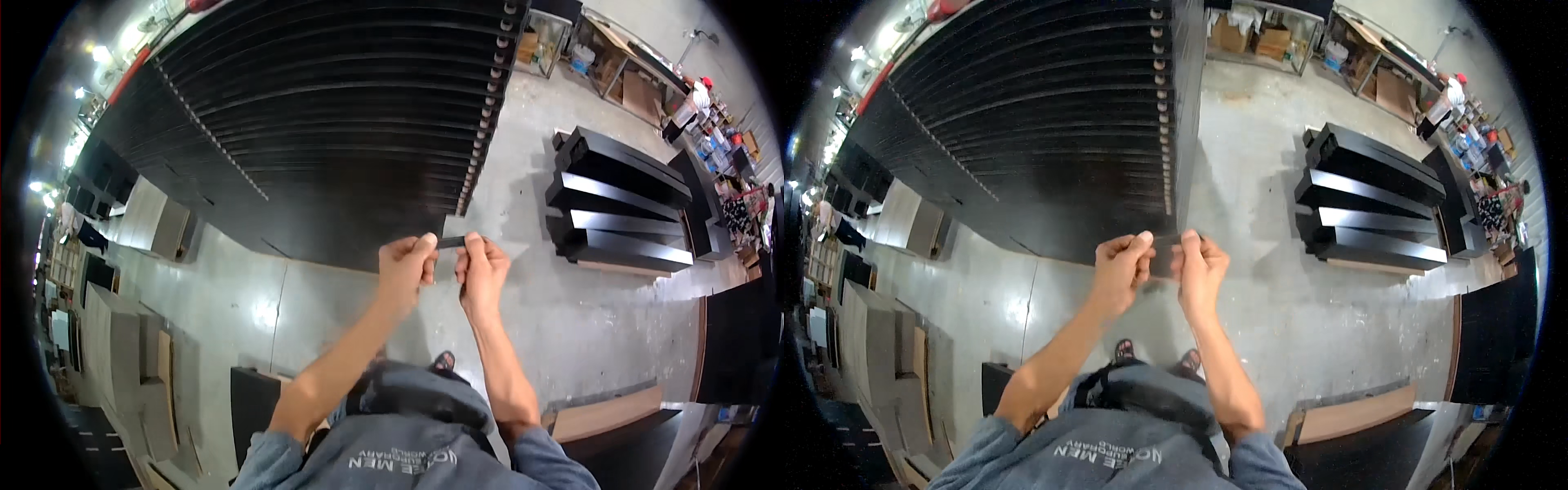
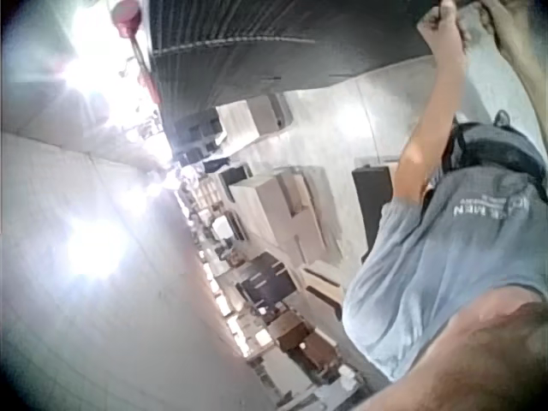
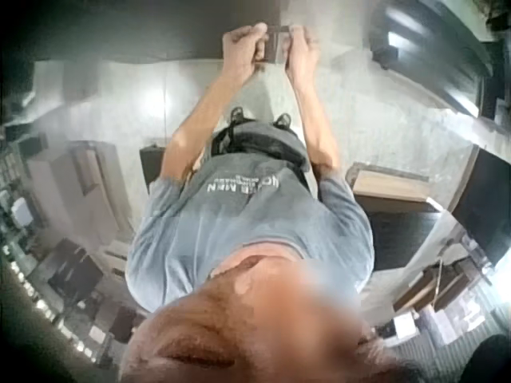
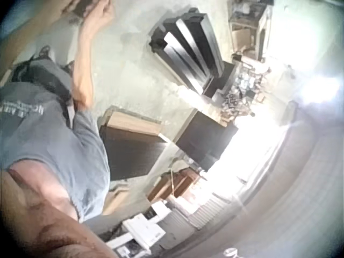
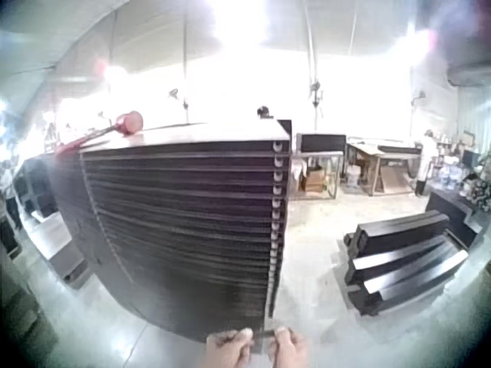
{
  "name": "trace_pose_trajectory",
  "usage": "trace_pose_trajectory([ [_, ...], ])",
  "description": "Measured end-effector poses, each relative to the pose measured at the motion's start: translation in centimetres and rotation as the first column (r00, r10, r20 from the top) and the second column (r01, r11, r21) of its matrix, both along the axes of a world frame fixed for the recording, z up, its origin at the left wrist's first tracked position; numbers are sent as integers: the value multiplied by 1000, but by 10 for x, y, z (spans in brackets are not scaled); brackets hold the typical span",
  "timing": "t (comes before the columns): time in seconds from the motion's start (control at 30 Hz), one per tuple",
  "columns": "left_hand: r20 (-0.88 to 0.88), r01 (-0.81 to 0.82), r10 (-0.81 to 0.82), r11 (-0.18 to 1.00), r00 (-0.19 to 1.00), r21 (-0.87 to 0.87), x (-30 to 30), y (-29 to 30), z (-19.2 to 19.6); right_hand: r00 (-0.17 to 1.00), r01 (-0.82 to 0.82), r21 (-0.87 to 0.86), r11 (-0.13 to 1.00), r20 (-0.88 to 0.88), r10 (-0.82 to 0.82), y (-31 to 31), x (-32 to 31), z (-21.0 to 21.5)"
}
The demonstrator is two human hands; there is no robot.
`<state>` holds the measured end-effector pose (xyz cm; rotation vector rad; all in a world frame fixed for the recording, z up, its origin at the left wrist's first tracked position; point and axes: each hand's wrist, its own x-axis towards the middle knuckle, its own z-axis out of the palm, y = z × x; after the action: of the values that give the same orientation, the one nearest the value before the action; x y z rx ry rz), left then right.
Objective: Aligning stacked black furniture boards with a mallet and adjusting edges using a finishing tool.
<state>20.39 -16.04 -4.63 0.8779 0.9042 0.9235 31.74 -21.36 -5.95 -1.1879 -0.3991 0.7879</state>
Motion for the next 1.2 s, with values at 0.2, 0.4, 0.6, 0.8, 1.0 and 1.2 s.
trace_pose_trajectory([
  [0.2, 156, 20, -66, 960, 986, 279, 8, 6, 152, 940, -30, 235, 971, 336, -53, 2, 14, 166],
  [0.4, 42, 33, -38, 993, 998, 113, -10, 9, 34, 980, -33, 4, 999, 194, 31, 1, -5, 51],
  [0.6, -184, -52, -22, 921, 983, -387, -68, -26, -78, 879, -120, -275, 954, 418, 231, -31, 4, -72],
  [0.8, -11, -130, 135, 923, 991, -362, -119, -15, -74, 503, -121, 154, 981, 861, -73, 12, 25, 55],
  [1.0, 41, -134, 177, 861, 983, -490, -115, -31, -69, 688, -291, 109, 951, 714, 128, 22, 56, 39],
  [1.2, 245, -44, 225, 815, 943, -577, -117, -45, -54, 686, -333, 114, 936, 710, 158, 17, 60, 43],
])
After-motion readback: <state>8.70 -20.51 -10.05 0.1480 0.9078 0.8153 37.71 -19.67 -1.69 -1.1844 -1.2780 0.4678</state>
